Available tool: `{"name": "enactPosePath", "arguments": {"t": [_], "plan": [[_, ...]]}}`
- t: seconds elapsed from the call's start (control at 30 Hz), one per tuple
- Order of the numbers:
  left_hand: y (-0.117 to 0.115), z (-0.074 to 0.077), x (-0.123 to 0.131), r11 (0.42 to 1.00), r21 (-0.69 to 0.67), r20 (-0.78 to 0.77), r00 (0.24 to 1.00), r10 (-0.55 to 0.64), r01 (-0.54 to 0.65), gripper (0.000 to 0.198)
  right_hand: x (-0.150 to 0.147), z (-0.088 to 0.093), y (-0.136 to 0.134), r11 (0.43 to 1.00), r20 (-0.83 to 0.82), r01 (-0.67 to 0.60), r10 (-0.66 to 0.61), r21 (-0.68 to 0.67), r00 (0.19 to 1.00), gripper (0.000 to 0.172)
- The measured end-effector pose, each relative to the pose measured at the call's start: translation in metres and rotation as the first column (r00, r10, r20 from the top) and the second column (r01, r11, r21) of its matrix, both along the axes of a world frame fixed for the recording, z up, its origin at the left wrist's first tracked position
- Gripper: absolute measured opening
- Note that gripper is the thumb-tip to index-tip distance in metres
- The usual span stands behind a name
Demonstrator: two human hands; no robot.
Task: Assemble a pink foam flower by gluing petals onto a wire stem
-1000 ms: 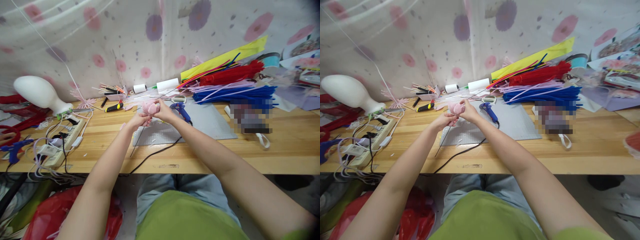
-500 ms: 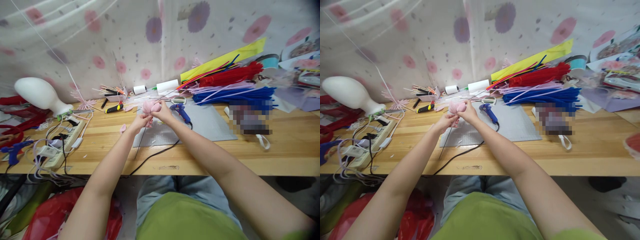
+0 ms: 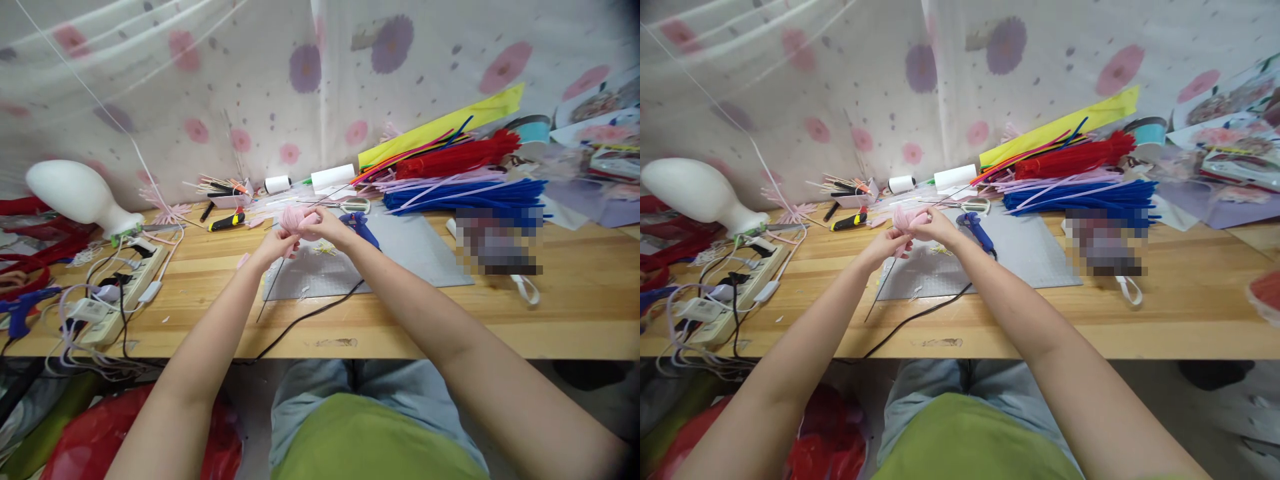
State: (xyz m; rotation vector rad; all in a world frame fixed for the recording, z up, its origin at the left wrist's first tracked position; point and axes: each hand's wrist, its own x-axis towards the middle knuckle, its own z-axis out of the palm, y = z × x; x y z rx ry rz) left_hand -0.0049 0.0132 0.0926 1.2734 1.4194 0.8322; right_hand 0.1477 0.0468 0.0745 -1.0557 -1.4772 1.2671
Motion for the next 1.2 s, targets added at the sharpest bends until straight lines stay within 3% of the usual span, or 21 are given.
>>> {"name": "enactPosePath", "arguments": {"t": [0.47, 0.6, 0.73, 1.0, 1.2], "plan": [[0.008, -0.015, 0.007, 0.991, 0.12, -0.071, 0.995, 0.071, -0.062, 0.026, -0.001, 0.0, 0.003, 0.994, 0.02, 0.106, -0.106, 0.007, 0.994, 0.037], [0.006, -0.008, 0.004, 0.997, 0.056, -0.016, 0.999, 0.048, -0.047, 0.023, -0.003, -0.005, 0.004, 0.99, 0.029, 0.139, -0.14, 0.016, 0.99, 0.04], [0.007, -0.001, -0.006, 0.993, -0.069, 0.088, 0.992, -0.087, 0.093, 0.023, -0.003, -0.008, 0.005, 0.989, 0.062, 0.142, -0.145, 0.049, 0.988, 0.04], [0.006, -0.007, -0.009, 0.997, -0.072, 0.036, 0.999, -0.006, 0.009, 0.021, -0.006, -0.006, 0.001, 0.989, 0.105, 0.123, -0.131, 0.076, 0.986, 0.034], [0.006, -0.002, -0.019, 0.97, -0.188, 0.175, 0.977, -0.118, 0.151, 0.034, -0.004, -0.012, 0.006, 0.976, 0.114, 0.165, -0.182, 0.142, 0.977, 0.033]]}}
